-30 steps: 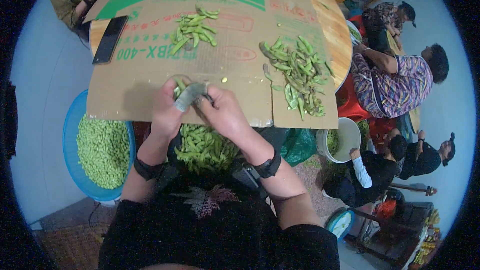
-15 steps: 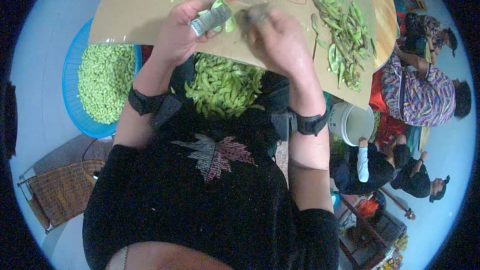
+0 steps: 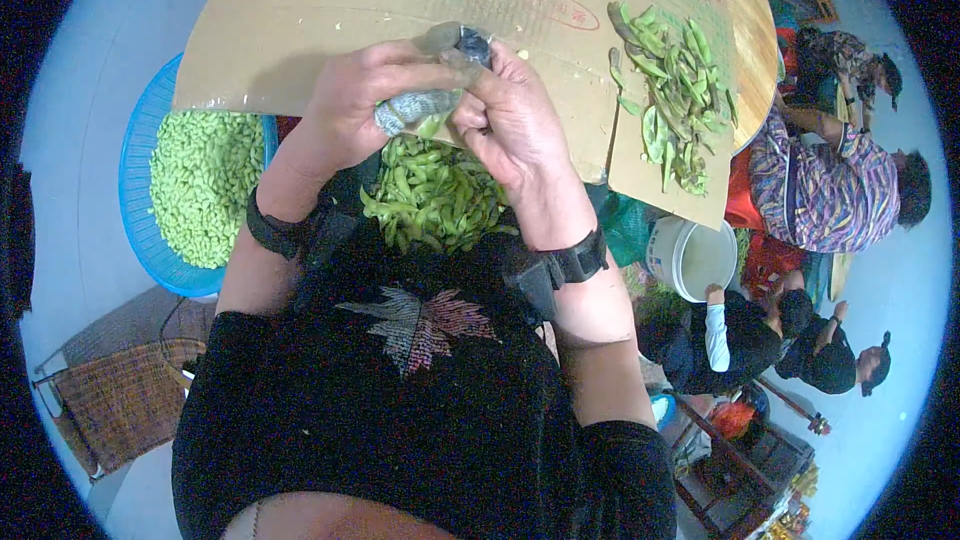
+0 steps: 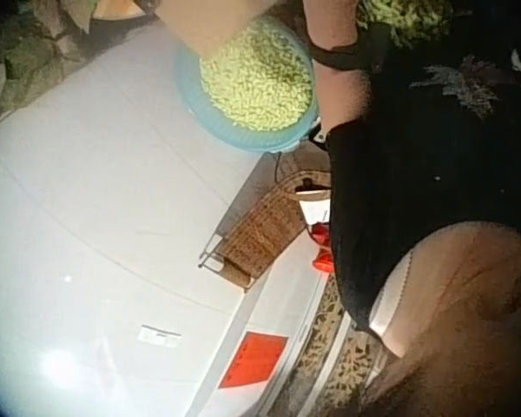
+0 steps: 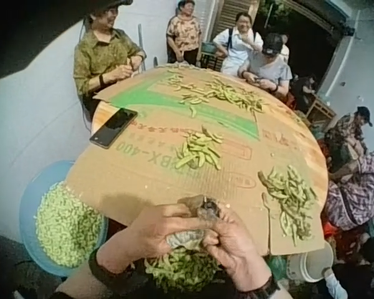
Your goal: Shelling green soybean pods by hand using a thumb blade to extract the beans.
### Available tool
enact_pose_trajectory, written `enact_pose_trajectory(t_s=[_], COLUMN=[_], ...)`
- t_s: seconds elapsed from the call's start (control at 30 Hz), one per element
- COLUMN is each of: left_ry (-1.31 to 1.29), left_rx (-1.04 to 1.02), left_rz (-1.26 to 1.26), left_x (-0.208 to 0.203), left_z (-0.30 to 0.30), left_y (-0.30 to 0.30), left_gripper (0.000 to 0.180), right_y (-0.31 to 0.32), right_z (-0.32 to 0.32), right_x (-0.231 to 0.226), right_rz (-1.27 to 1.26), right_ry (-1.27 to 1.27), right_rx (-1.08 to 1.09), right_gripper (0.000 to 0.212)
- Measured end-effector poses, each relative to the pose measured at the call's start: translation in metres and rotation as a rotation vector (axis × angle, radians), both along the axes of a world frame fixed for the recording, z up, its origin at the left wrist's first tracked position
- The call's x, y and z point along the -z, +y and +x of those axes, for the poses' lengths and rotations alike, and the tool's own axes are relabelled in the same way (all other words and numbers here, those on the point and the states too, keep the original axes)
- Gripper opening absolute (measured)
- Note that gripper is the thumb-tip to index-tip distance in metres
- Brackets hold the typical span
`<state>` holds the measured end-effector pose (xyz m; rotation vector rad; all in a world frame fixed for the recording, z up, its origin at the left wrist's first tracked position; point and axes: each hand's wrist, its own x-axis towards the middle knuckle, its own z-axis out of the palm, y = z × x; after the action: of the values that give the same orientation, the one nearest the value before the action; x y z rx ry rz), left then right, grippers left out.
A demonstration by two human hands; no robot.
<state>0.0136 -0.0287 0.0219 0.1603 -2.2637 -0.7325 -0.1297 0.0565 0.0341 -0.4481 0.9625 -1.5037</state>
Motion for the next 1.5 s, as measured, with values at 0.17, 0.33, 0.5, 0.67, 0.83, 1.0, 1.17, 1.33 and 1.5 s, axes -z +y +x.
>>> enact_pose_trajectory(t_s=[0.17, 0.33, 0.5, 0.67, 0.83, 1.0, 1.17, 1.33, 1.5], left_ry=[0.098, 0.462, 0.459, 0.443, 0.367, 0.398, 0.599, 0.487, 0.447], left_rx=[0.042, 0.103, 0.120, 0.155, 0.224, 0.588, 0.289, 0.055, 0.034], left_rz=[0.607, 1.394, 1.515, 1.517, 1.558, 1.745, 1.685, 1.448, 1.371], left_x=[0.017, 0.024, 0.016, 0.012, 0.008, 0.021, 0.017, 0.012, 0.014], left_z=[-0.008, 0.008, 0.005, -0.003, -0.017, -0.033, -0.039, -0.034, -0.030], left_y=[0.001, -0.010, -0.008, -0.004, -0.001, -0.002, 0.008, 0.017, 0.020], left_gripper=[0.023, 0.028, 0.017, 0.014, 0.023, 0.028, 0.018, 0.013, 0.012], right_y=[-0.013, -0.016, -0.070, -0.086, -0.038, -0.003, 0.015, 0.019, 0.015], right_z=[-0.011, -0.051, -0.079, -0.102, -0.057, -0.034, -0.017, -0.014, -0.003], right_x=[0.000, -0.026, -0.018, 0.010, -0.024, -0.024, -0.025, -0.020, -0.013], right_rz=[-0.118, 0.021, -0.024, 0.050, 0.213, 0.127, 0.131, 0.056, 0.024], right_ry=[-0.017, 0.759, 1.765, 2.127, 0.657, 0.219, 0.398, 0.292, 0.553], right_rx=[0.024, -0.434, -0.054, 0.048, -0.074, -0.208, -0.156, -0.226, -0.087], right_gripper=[0.008, 0.019, 0.029, 0.022, 0.014, 0.016, 0.021, 0.020, 0.014])
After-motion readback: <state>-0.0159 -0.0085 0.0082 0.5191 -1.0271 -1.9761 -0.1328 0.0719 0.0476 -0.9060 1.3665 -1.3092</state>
